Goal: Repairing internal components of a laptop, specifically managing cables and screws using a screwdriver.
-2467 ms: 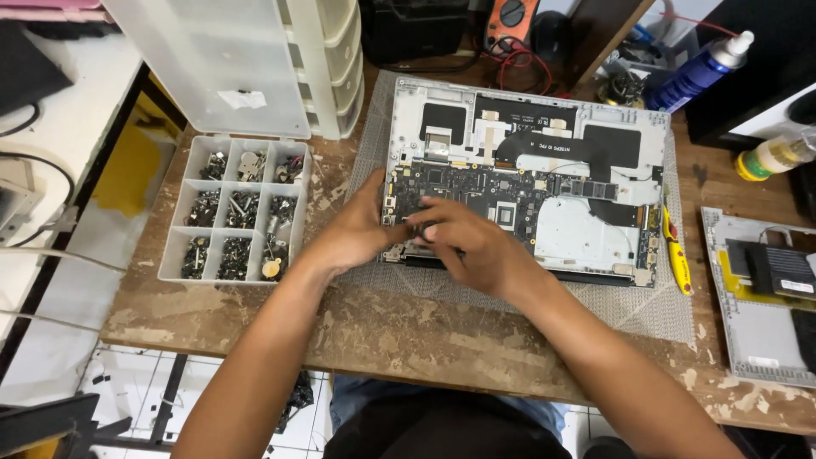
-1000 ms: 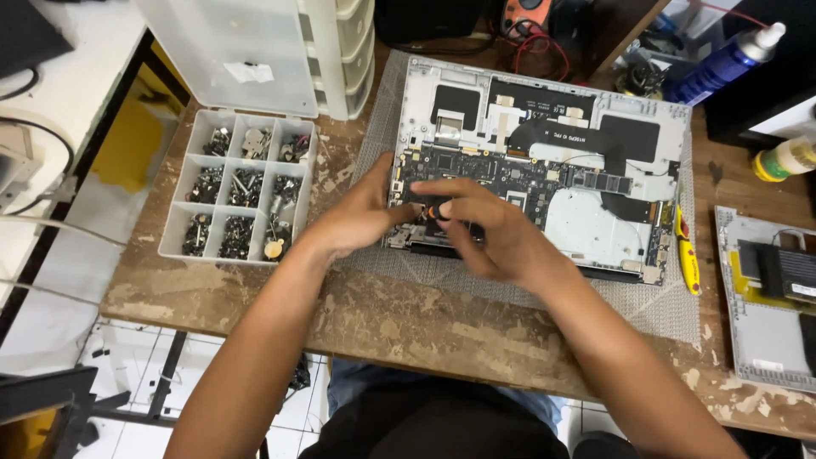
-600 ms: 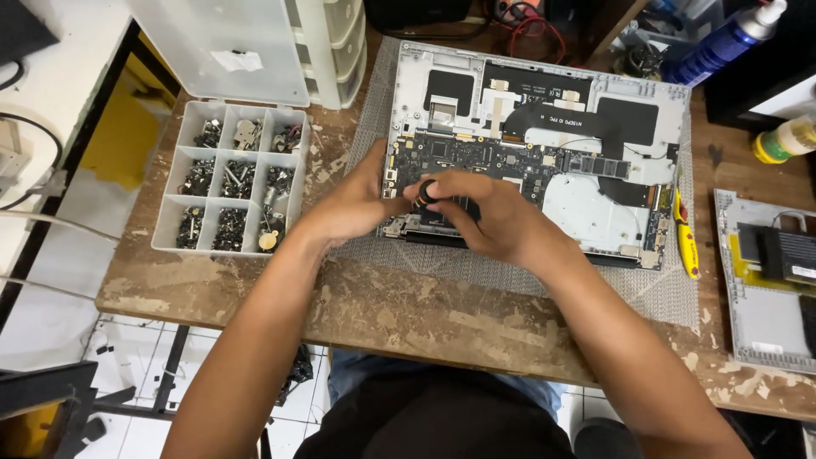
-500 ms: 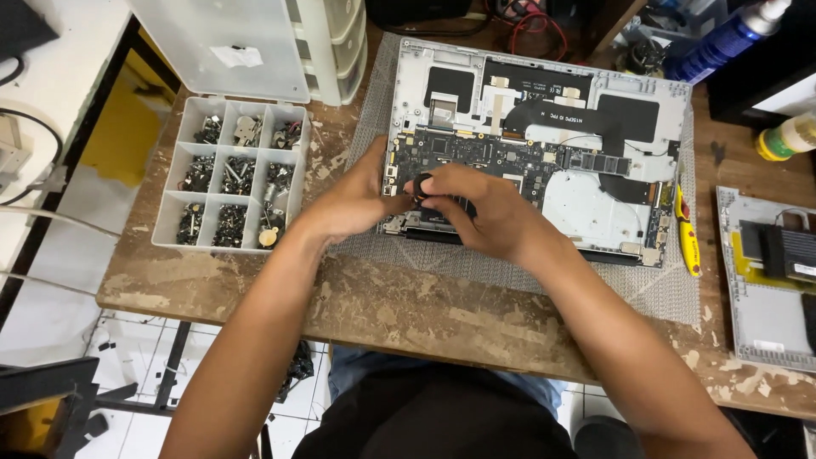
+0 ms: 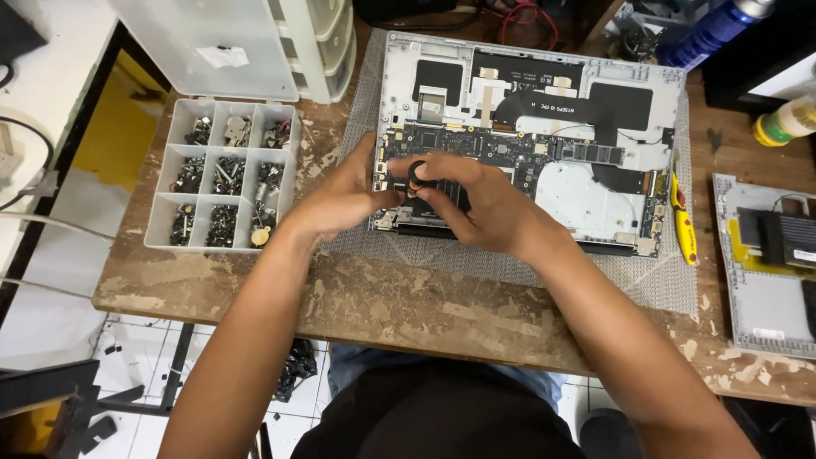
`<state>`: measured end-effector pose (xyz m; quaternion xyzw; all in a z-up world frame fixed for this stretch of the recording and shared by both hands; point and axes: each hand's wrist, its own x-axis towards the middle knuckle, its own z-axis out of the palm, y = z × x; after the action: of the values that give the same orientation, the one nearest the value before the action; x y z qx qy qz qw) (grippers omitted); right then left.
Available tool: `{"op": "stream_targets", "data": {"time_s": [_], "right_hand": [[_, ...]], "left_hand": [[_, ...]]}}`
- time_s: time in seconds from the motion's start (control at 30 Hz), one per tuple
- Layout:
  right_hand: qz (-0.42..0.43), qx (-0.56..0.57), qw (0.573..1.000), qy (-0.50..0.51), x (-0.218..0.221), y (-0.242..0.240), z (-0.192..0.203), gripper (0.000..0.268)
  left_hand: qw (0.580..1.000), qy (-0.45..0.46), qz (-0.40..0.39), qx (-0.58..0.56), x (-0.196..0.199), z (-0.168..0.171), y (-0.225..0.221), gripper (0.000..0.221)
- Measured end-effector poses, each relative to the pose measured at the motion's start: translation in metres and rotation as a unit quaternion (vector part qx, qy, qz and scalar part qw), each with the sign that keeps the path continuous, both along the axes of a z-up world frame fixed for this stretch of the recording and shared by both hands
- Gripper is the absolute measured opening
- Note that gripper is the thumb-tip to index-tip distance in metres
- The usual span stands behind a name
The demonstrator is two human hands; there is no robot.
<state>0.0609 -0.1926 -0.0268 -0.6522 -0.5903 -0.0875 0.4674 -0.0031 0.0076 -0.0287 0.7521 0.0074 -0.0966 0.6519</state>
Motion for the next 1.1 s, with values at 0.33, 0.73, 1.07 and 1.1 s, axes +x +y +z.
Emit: {"op": "stream_targets", "data": {"time_s": [0.33, 0.73, 1.07, 1.1], "right_hand": [[-0.086, -0.07, 0.993, -0.027, 0.006, -0.005, -0.036, 0.022], [0.036, -0.071, 0.995, 0.052, 0.003, -0.015, -0.011, 0.035], [0.009, -0.043, 0.999, 0.013, 0.01, -0.012, -0.024, 0.034], [0.002, -0.041, 0.999, 0.001, 0.012, -0.013, -0.028, 0.033]], "left_hand": [[1.0, -0.002, 0.009, 0.016, -0.003, 0.01, -0.005, 0.09], [1.0, -0.02, 0.009, -0.002, 0.0, 0.006, -0.006, 0.094], [1.0, 0.005, 0.009, 0.03, -0.002, 0.009, -0.006, 0.09], [0.999, 0.013, 0.009, 0.048, -0.001, 0.007, -0.006, 0.089]]}}
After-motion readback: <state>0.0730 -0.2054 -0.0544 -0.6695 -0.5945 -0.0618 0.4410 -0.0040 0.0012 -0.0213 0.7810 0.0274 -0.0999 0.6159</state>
